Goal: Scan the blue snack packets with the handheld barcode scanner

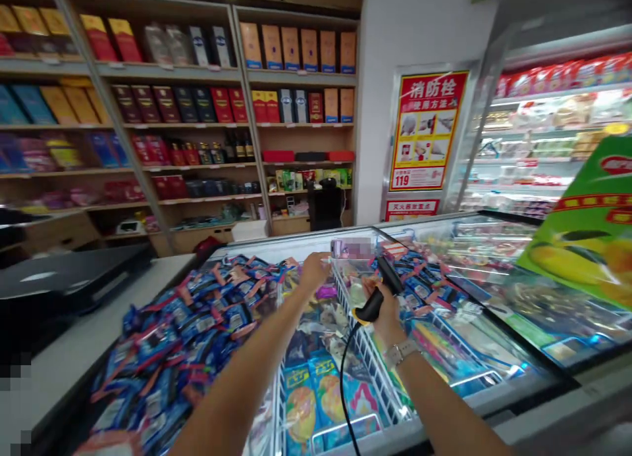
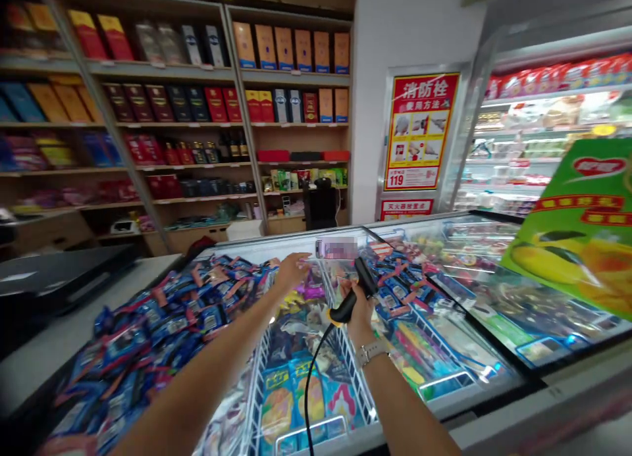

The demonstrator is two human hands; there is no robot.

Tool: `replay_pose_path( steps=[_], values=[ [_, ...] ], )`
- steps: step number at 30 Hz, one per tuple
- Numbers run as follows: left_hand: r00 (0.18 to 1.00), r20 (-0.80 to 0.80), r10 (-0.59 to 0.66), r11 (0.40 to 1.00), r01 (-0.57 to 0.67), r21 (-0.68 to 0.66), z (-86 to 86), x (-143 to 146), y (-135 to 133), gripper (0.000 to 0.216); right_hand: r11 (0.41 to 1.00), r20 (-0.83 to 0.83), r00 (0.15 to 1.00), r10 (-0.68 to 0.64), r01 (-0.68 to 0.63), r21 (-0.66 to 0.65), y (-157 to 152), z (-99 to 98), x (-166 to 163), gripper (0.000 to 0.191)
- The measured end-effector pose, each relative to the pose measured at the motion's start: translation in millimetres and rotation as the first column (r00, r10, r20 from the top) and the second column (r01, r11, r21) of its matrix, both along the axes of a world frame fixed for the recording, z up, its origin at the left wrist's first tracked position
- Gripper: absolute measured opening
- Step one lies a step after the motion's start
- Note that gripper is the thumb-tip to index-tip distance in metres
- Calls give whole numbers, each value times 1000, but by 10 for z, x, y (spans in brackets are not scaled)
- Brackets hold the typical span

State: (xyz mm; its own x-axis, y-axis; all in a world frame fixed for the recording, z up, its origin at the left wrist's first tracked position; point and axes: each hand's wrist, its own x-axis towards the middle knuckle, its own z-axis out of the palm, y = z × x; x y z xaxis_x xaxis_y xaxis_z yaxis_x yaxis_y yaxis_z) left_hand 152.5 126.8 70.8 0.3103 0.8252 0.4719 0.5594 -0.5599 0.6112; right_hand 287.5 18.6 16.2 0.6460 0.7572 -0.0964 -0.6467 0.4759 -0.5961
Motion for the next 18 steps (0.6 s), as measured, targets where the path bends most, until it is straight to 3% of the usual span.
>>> replay_pose_path(
  steps=[5, 10, 13, 18],
  values=[
    [968, -44, 245, 969, -244, 27, 329, -1387, -168, 27, 939, 64, 937, 343, -343, -10, 27, 239, -956, 16],
    [819, -192, 541, 841, -525, 132, 359, -2487, -378, 31, 757, 146, 746, 649, -653, -27, 11, 447, -1924, 13],
    [744, -266, 613, 788, -600, 137, 287, -2840, -418, 32, 695, 153, 679, 718, -710, -114, 18, 419, -2314, 11],
    [742, -355, 568, 791, -612, -13, 239, -2975, -334, 29, 702, 98, 701, 707, -677, -223, 81, 269, -2578, 9]
  ],
)
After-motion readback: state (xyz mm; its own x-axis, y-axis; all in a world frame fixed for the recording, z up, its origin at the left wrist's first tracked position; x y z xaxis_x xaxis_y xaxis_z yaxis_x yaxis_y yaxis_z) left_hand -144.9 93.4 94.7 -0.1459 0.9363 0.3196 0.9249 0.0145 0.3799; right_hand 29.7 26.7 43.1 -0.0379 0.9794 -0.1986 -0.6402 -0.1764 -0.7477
